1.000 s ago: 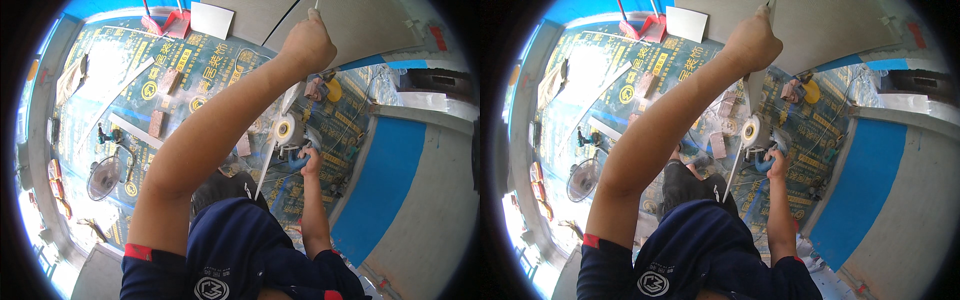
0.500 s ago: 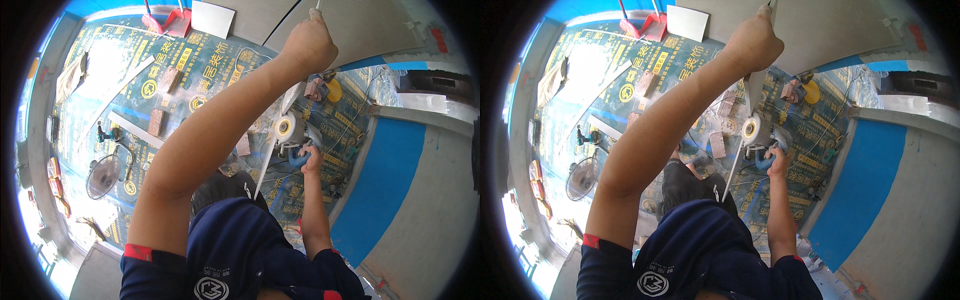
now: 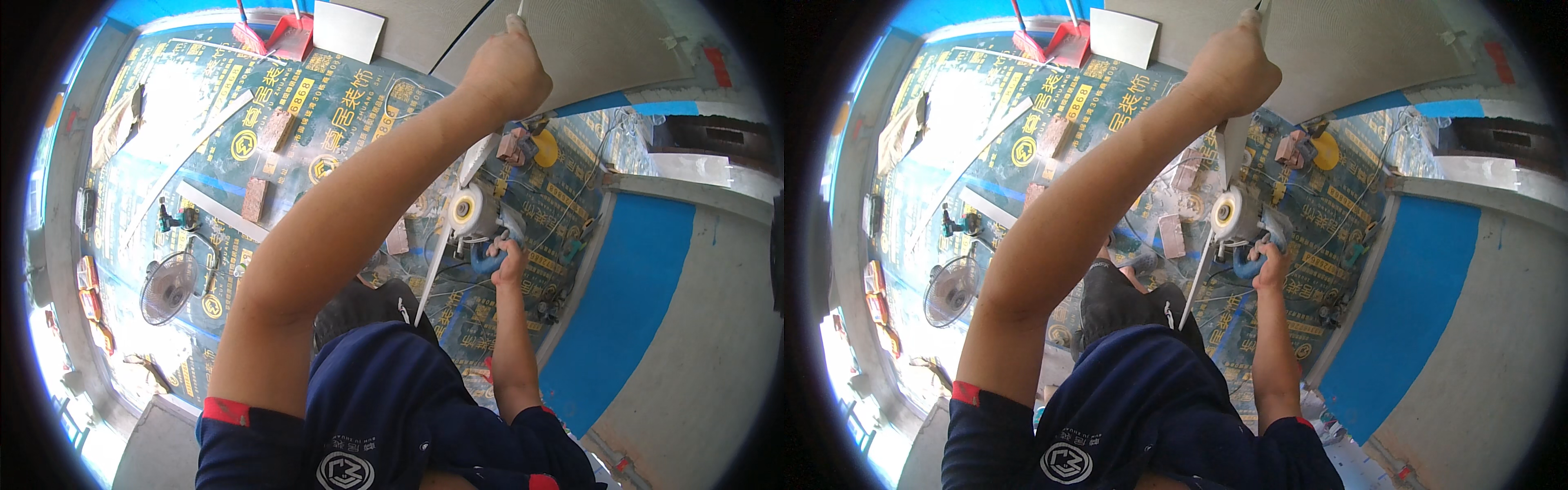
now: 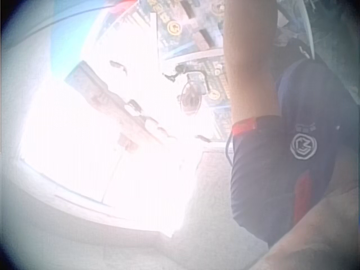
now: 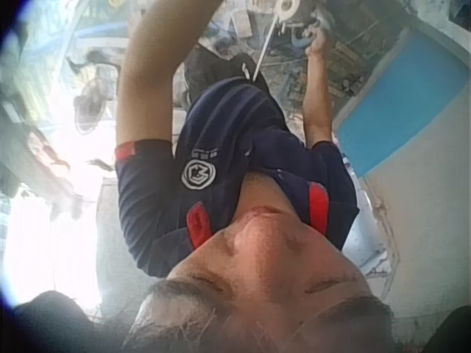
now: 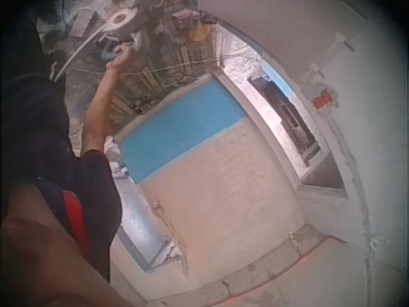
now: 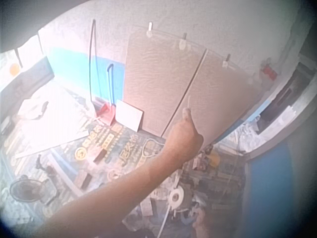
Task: The person uses a hand-held circular saw to cut a rectangular piece from a tile, removes the cut piece by hand, and then picks up the remaining L-shaped tile.
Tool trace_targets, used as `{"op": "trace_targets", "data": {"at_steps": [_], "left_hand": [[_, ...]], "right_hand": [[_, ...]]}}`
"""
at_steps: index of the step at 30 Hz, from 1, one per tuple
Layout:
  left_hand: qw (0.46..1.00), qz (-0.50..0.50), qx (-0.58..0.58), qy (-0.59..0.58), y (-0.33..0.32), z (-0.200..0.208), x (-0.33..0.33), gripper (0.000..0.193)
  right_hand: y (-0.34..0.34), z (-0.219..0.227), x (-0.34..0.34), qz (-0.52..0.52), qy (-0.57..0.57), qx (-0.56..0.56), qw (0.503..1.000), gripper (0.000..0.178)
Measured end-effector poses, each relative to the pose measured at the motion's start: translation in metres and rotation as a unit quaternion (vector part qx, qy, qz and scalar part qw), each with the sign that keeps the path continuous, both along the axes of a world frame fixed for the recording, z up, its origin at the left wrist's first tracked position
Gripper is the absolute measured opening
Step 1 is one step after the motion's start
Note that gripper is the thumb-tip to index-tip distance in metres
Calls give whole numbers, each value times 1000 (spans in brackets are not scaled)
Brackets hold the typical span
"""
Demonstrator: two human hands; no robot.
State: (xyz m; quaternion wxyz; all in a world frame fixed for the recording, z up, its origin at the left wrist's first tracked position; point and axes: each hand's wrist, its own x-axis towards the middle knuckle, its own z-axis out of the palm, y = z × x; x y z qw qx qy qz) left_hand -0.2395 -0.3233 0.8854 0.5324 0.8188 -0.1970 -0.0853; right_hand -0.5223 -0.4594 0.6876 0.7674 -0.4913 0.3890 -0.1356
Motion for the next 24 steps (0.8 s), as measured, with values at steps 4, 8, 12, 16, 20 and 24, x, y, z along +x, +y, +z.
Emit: {"op": "trace_targets", "data": {"at_steps": [4, 8, 12, 16, 20, 24], "left_hand": [[1000, 16, 0, -24, -6, -4, 6, 59], [1000, 8, -7, -25, -10, -6, 12, 58], [1000, -10, -10, -2, -7, -3, 12, 57], [1000, -9, -2, 0, -5, -1, 14, 71], [1000, -13, -8, 5, -7, 0, 16, 70], [1000, 2, -18, -11, -12, -5, 17, 69]], "right_hand": [[1, -3, -2, -7, -3, -1, 1000, 12], [-2, -7, -10, 8, -2, -5, 1000, 12], [2, -8, -15, -3, 1, 4, 1000, 12], [3, -9, -19, -19, 6, 9, 1000, 14], [6, -6, -24, -13, 1, 15, 1000, 13], [10, -5, -30, -8, -6, 15, 1000, 12]]}}
